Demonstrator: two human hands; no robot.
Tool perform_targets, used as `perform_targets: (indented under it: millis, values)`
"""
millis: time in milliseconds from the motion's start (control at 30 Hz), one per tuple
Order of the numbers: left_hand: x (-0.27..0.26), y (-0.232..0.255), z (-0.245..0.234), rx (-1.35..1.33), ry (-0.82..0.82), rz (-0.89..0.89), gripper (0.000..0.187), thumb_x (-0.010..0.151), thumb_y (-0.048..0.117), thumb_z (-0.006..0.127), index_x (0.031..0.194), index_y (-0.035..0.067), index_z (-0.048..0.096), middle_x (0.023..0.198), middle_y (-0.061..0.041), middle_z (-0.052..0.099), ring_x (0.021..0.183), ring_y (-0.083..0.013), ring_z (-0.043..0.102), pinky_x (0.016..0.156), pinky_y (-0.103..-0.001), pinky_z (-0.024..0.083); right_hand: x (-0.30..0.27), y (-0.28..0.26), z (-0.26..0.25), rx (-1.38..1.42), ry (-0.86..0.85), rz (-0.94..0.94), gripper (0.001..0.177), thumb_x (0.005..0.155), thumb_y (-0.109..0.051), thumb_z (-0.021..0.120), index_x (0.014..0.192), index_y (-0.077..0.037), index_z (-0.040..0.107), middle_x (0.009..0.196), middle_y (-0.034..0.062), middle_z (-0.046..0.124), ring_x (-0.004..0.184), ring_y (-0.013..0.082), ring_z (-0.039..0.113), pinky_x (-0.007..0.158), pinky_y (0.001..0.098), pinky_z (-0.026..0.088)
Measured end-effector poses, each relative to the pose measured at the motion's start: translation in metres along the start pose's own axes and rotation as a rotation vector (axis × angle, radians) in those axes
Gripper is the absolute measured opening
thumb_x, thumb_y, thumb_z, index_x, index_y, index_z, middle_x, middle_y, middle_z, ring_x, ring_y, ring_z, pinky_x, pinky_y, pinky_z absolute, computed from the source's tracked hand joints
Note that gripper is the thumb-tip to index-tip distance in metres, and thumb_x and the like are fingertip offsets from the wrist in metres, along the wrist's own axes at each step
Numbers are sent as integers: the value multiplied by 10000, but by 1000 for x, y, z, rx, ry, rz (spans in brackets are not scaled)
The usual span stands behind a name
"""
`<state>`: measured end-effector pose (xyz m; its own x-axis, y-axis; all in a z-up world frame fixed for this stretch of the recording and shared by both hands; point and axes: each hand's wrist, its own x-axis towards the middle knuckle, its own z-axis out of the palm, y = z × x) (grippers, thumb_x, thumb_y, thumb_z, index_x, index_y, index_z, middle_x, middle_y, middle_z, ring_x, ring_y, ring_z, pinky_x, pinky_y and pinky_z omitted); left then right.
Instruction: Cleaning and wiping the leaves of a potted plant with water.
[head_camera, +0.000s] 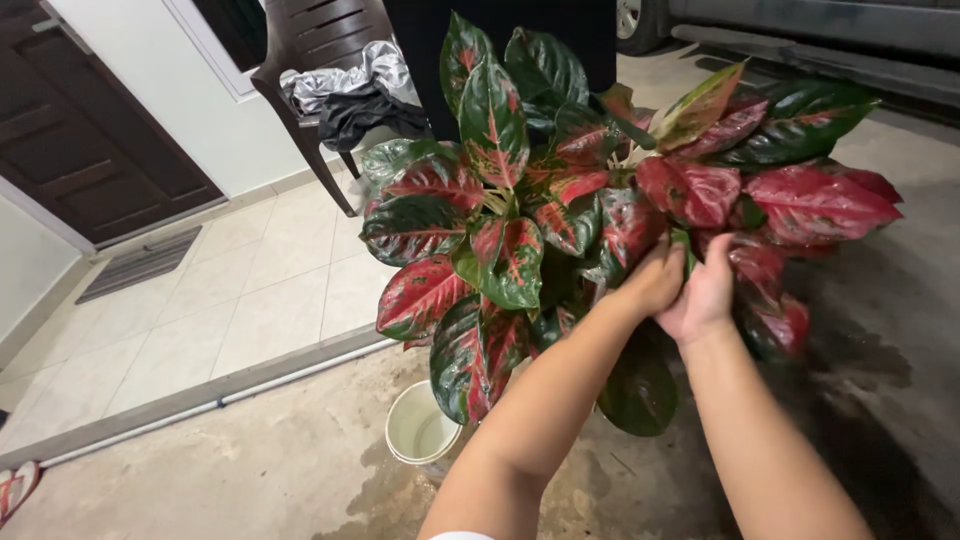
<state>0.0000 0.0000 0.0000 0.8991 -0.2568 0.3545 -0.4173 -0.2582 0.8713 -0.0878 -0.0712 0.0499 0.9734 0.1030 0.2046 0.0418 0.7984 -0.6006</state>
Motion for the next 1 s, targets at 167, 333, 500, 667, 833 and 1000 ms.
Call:
perform_targets:
  millis: [167,333,500,667,833,1000]
  values:
    - [-39,27,-6,87,-105,96,787,1067,465,336,1606,-77,147,1638,-331,279,1573,-390,215,1269,-376,172,3,1,-22,10,14,38,1114,821,-894,315,1534,-46,438,1557,139,511,1435,335,479,1246,499,341]
    - [-84,67,-19,215,-260,138,847,1049,527,290,1635,-27,30,1696,-282,118,1605,-359,92,1277,-387,93,31,11,-92,79,58,79,1154,850,-941,298,1525,-20,462,1461,115,588,1352,327,543,1210,475,391]
    - [-113,72,-20,408,-314,291,841,1065,559,258,1647,-9,45,1739,-261,27,1635,-378,47,1288,-405,95,34,8,-105,44,83,29,1108,878,-943,308,1553,-85,499,1277,59,669,1168,289,599,1076,433,477]
    - [-128,96,-43,198,-413,234,742,1082,592,267,1617,80,315,1737,-169,245,1591,-321,271,1261,-404,238,28,2,-116,714,-888,229,1356,977,-989,158,1629,184,351,1308,283,602,1052,397,610,899,470,505]
    - [-111,146,-75,252,-220,35,660,1037,576,358,1534,165,501,1495,-160,584,1383,-329,559,1154,-401,417,-13,-30,-27,-82,37,154,1166,862,-906,71,1469,-39,561,1347,78,667,1226,255,611,1100,417,440]
    - [-95,135,-84,380,-76,-3,634,1039,564,384,1552,195,446,1463,-180,585,1359,-373,543,1130,-416,423,-6,-8,-77,-88,173,167,793,985,-606,186,1340,-54,630,1247,79,730,1200,277,627,1090,451,442]
